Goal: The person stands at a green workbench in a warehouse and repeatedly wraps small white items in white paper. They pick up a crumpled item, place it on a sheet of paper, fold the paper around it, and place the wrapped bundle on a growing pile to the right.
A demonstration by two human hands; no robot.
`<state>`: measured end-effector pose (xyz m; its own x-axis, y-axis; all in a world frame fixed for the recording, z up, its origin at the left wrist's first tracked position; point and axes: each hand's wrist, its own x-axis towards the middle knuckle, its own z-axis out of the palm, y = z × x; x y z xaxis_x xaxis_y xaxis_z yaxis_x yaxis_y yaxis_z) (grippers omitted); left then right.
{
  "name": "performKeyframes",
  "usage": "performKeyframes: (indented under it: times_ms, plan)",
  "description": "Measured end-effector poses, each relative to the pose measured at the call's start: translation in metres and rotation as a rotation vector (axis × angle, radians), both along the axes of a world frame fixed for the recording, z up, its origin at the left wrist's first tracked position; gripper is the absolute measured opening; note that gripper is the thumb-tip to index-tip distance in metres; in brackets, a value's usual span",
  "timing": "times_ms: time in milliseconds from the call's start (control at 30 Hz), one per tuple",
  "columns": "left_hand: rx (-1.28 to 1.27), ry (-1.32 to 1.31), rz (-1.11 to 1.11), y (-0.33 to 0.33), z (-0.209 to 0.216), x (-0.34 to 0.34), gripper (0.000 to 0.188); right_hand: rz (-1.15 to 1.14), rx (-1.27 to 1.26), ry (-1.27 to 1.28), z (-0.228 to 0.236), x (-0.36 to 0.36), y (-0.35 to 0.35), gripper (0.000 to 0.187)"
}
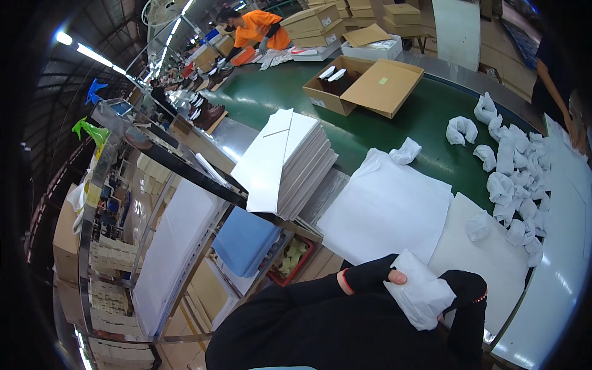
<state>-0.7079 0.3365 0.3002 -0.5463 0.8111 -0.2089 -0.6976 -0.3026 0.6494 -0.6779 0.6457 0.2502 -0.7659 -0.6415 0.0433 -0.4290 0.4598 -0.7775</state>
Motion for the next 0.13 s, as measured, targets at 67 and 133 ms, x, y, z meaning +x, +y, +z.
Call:
performKeyframes:
  times_ms: [67,133]
  plan:
    - [-0.001,0.018,0.047,-0.002,0.0,-0.002,0.062,-0.045,-0.093,-0.133,0.037,-0.017,-0.022,0.046]
    - [-0.033,0.117,0.134,-0.01,-0.002,-0.004,0.066,-0.245,-0.313,-0.258,0.062,-0.025,-0.048,0.05]
